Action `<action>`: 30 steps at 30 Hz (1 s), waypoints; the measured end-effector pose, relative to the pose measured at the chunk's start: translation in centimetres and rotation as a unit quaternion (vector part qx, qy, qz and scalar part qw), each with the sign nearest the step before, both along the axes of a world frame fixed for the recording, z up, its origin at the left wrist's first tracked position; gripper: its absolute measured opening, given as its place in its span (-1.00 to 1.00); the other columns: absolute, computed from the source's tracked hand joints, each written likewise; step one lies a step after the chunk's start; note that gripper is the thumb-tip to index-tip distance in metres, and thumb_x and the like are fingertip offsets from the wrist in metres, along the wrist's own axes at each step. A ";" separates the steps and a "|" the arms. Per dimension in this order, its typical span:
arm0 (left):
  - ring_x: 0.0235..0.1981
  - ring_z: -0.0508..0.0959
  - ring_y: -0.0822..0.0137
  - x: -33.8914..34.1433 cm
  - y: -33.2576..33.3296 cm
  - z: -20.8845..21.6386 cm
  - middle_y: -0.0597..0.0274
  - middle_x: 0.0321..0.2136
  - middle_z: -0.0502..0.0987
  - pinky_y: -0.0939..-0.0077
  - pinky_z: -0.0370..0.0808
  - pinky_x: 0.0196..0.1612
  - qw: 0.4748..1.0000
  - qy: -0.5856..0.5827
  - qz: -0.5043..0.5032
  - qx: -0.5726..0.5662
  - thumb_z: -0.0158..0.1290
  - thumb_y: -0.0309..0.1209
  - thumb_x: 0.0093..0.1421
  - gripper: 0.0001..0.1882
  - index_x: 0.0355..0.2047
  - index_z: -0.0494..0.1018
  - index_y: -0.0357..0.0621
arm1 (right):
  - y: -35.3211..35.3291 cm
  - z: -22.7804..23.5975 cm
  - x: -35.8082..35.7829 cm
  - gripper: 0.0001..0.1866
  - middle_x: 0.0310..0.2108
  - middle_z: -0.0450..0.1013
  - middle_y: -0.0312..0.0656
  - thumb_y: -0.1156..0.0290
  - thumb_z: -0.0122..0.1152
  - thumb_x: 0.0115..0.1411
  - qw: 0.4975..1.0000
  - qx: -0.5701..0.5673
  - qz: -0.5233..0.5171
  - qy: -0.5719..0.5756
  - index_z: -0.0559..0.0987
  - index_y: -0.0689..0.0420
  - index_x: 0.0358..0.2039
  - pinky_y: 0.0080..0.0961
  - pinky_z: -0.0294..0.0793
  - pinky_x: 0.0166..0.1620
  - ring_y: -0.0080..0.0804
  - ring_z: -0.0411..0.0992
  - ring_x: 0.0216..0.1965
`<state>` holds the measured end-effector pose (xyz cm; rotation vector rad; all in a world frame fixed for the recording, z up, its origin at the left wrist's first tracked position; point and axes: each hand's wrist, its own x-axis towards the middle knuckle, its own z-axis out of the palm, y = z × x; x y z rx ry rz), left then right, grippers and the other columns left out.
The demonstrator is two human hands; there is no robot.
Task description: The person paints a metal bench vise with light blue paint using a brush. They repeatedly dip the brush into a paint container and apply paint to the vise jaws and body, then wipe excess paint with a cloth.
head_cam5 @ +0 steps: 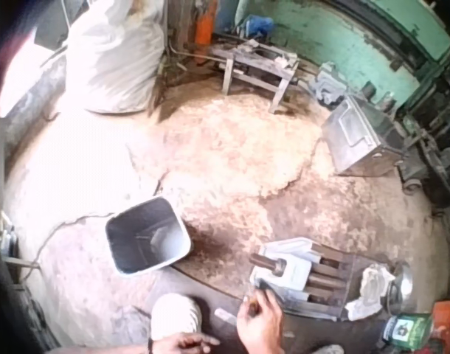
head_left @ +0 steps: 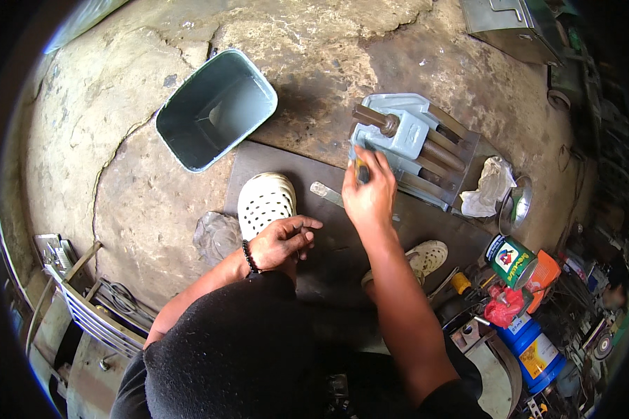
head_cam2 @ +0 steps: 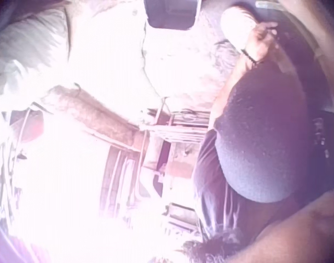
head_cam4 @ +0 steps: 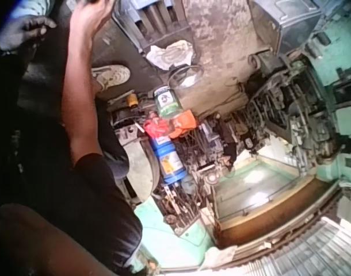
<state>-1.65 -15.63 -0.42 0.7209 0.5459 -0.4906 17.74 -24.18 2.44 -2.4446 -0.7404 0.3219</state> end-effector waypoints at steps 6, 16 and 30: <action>-0.44 0.47 0.53 -0.2 -0.1 -0.1 0.37 -0.40 0.49 0.60 0.47 -0.34 0.999 -0.001 0.039 0.008 -0.02 -0.35 0.40 -0.65 0.13 0.40 -0.21 | -0.7 2.5 -1.8 -0.69 -0.34 0.42 0.00 0.64 0.19 0.08 0.995 0.065 0.075 0.024 0.58 0.26 -0.12 -0.26 0.48 -0.25 0.00 0.46 -0.34; -0.45 0.48 0.53 0.0 0.5 0.4 0.36 -0.40 0.50 0.61 0.48 -0.34 0.999 -0.007 0.015 0.029 -0.03 -0.36 0.40 -0.65 0.13 0.39 -0.22 | -0.1 1.0 -0.4 -0.70 -0.31 0.41 0.00 0.58 0.17 0.12 0.993 0.004 0.115 0.015 0.58 0.22 -0.10 -0.23 0.48 -0.22 0.02 0.47 -0.31; -0.46 0.49 0.55 -0.2 0.7 0.0 0.35 -0.39 0.48 0.63 0.47 -0.40 1.000 -0.015 0.023 0.003 -0.04 -0.37 0.40 -0.65 0.14 0.37 -0.22 | 0.3 0.6 0.9 -0.72 -0.28 0.53 -0.04 0.67 0.18 0.05 0.992 0.105 0.052 0.049 0.59 0.22 -0.18 -0.34 0.51 -0.11 -0.08 0.54 -0.22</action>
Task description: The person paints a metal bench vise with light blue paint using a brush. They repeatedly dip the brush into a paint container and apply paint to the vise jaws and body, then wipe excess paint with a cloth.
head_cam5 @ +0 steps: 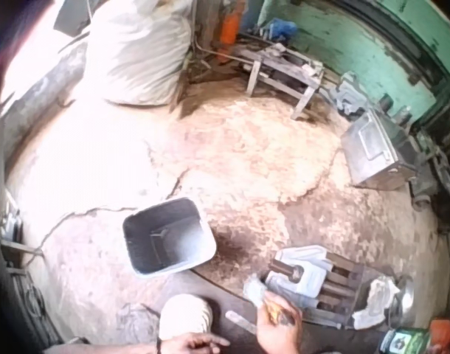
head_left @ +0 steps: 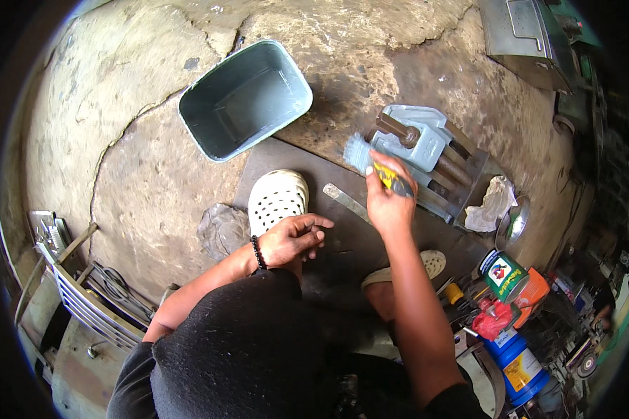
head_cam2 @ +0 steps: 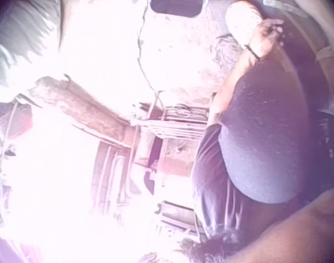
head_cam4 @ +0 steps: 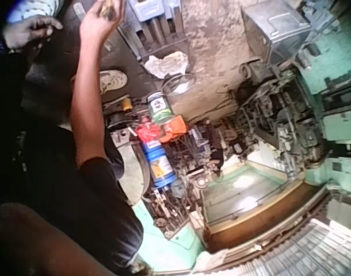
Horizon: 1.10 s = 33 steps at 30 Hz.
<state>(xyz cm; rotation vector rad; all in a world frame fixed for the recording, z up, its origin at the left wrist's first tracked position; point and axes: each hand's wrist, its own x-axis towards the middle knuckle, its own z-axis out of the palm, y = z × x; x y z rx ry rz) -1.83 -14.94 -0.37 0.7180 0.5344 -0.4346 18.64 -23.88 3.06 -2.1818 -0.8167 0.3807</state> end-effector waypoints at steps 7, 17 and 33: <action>-0.44 0.50 0.54 -0.1 -0.3 -0.4 0.35 -0.39 0.48 0.62 0.47 -0.39 1.000 -0.007 0.003 -0.022 -0.07 -0.41 0.40 -0.65 0.15 0.37 -0.22 | -1.6 4.4 -2.1 -0.66 -0.29 0.48 -0.01 0.64 0.20 0.04 0.997 -0.057 0.039 -0.032 0.57 0.22 -0.11 -0.26 0.53 -0.23 -0.03 0.53 -0.29; -0.43 0.49 0.54 -0.4 -0.3 -0.3 0.37 -0.38 0.49 0.62 0.47 -0.36 1.000 -0.006 0.007 -0.001 -0.04 -0.37 0.41 -0.65 0.15 0.37 -0.21 | 4.0 2.0 0.3 -0.69 -0.24 0.44 0.08 0.55 0.25 -0.01 0.919 -0.265 0.263 -0.128 0.48 0.25 -0.20 -0.08 0.52 -0.15 0.14 0.51 -0.24; -0.44 0.49 0.54 -0.4 -0.2 -0.5 0.35 -0.36 0.49 0.62 0.48 -0.36 1.000 0.005 -0.006 -0.003 -0.07 -0.40 0.41 -0.65 0.17 0.35 -0.22 | 0.3 1.6 0.1 -0.74 -0.29 0.43 0.02 0.56 0.19 0.11 0.982 -0.133 0.086 -0.101 0.57 0.23 -0.14 -0.20 0.49 -0.22 0.04 0.48 -0.30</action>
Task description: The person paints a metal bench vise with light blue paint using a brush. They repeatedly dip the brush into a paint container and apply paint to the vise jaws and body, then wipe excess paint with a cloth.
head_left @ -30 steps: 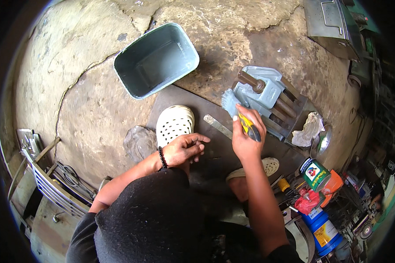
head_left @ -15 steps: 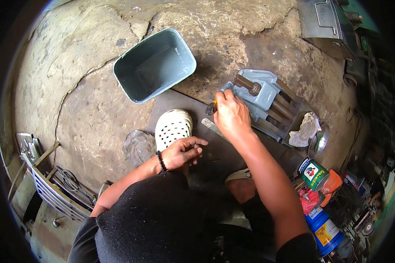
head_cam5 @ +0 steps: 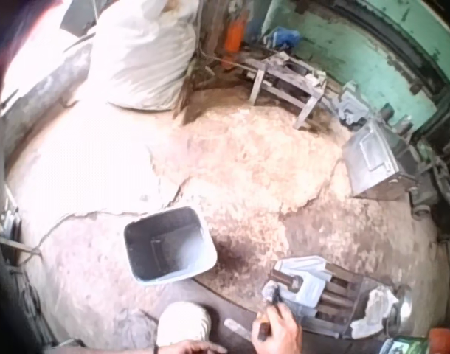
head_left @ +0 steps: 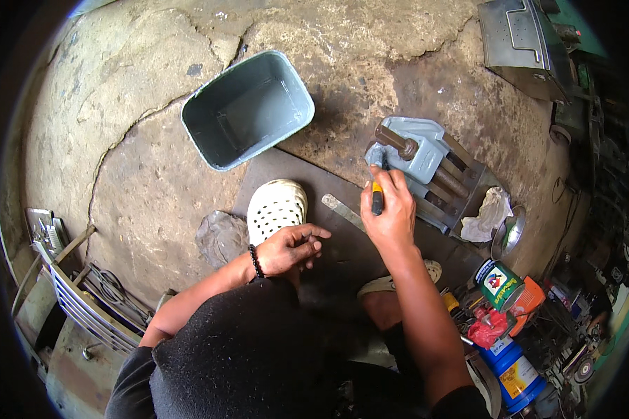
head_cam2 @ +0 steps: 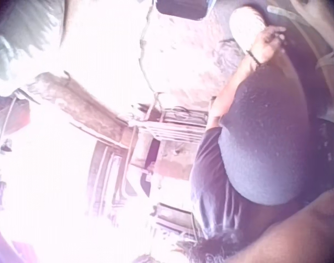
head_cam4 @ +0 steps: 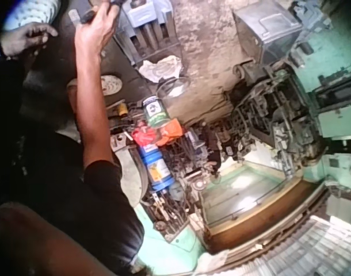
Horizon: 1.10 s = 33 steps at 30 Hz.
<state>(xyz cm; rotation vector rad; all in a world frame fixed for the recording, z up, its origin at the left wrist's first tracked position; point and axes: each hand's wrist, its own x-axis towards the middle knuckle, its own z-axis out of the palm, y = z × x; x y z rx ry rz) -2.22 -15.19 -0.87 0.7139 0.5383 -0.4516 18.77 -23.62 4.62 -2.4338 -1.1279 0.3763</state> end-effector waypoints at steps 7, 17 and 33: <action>-0.44 0.49 0.55 0.3 0.1 0.4 0.36 -0.38 0.48 0.61 0.48 -0.36 1.000 -0.020 0.001 0.009 -0.07 -0.42 0.41 -0.66 0.15 0.36 -0.24 | -1.1 -0.4 0.6 -0.73 -0.29 0.48 0.02 0.61 0.18 0.11 0.974 0.201 0.030 0.102 0.55 0.26 -0.14 -0.25 0.51 -0.21 -0.02 0.51 -0.30; -0.43 0.48 0.54 0.3 -0.3 0.1 0.37 -0.36 0.47 0.63 0.47 -0.34 1.000 -0.008 0.012 -0.015 -0.10 -0.51 0.38 -0.65 0.16 0.35 -0.25 | -2.0 0.7 -0.1 -0.71 -0.35 0.43 0.01 0.63 0.18 0.10 0.990 0.127 -0.027 0.062 0.54 0.29 -0.12 -0.26 0.49 -0.25 -0.02 0.49 -0.34; -0.41 0.50 0.53 0.2 -0.1 -0.2 0.36 -0.33 0.47 0.61 0.48 -0.33 0.999 -0.035 0.008 -0.017 -0.09 -0.51 0.38 -0.63 0.17 0.34 -0.25 | -1.2 0.0 3.3 -0.83 -0.26 0.57 0.02 0.54 0.22 0.11 0.987 0.068 -0.097 0.108 0.59 0.28 -0.26 -0.34 0.51 -0.09 -0.04 0.57 -0.21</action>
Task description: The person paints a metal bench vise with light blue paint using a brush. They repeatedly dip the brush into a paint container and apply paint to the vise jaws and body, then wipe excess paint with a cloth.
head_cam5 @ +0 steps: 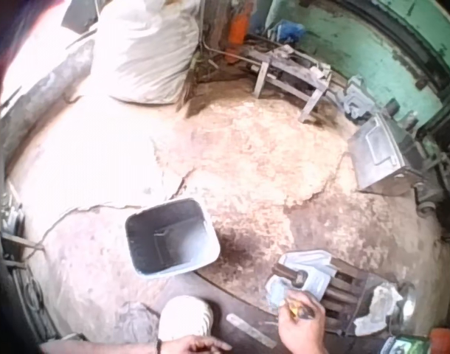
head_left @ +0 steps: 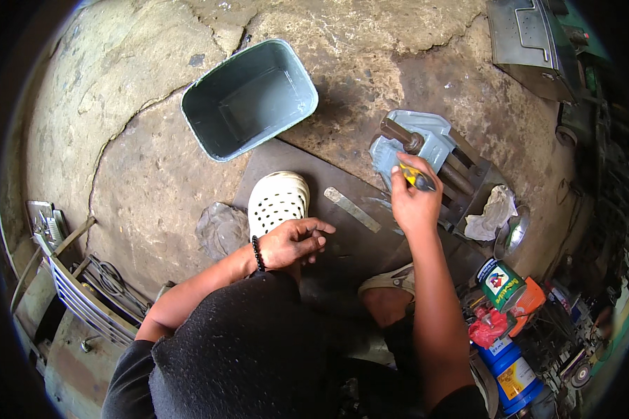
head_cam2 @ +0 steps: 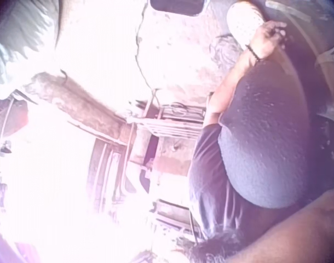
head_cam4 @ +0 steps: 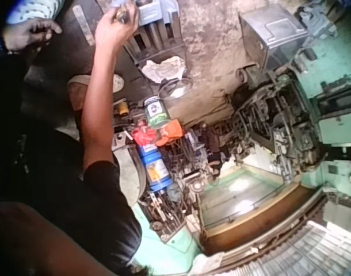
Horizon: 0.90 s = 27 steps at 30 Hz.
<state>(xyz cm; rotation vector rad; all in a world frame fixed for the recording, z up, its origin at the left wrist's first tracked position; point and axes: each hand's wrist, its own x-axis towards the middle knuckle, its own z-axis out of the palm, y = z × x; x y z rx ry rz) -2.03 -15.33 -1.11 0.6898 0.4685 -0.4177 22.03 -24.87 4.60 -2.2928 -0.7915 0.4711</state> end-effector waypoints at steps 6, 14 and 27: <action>-0.42 0.50 0.53 -0.1 0.2 0.3 0.35 -0.34 0.48 0.61 0.48 -0.34 1.000 0.013 0.005 0.013 -0.08 -0.49 0.38 -0.64 0.16 0.34 -0.25 | -3.4 3.4 -0.8 -0.82 -0.30 0.58 0.01 0.52 0.21 0.10 0.993 -0.111 0.038 0.009 0.60 0.27 -0.26 -0.37 0.51 -0.10 -0.14 0.58 -0.24; -0.43 0.48 0.54 0.4 0.4 0.8 0.37 -0.37 0.48 0.62 0.46 -0.36 0.999 0.032 -0.021 0.011 -0.01 -0.38 0.39 -0.64 0.16 0.37 -0.19 | -9.8 8.0 -3.1 -0.80 -0.30 0.57 -0.02 0.55 0.22 0.08 0.996 -0.075 -0.015 0.034 0.60 0.26 -0.24 -0.39 0.50 -0.11 -0.19 0.58 -0.24; -0.42 0.45 0.54 0.2 -0.2 0.6 0.38 -0.38 0.46 0.63 0.46 -0.29 0.999 0.032 -0.009 0.020 -0.01 -0.35 0.40 -0.62 0.16 0.35 -0.24 | -9.2 2.9 -2.8 -0.70 -0.29 0.45 -0.06 0.57 0.23 0.09 0.995 -0.024 0.100 -0.006 0.60 0.19 -0.11 -0.33 0.51 -0.27 -0.05 0.50 -0.36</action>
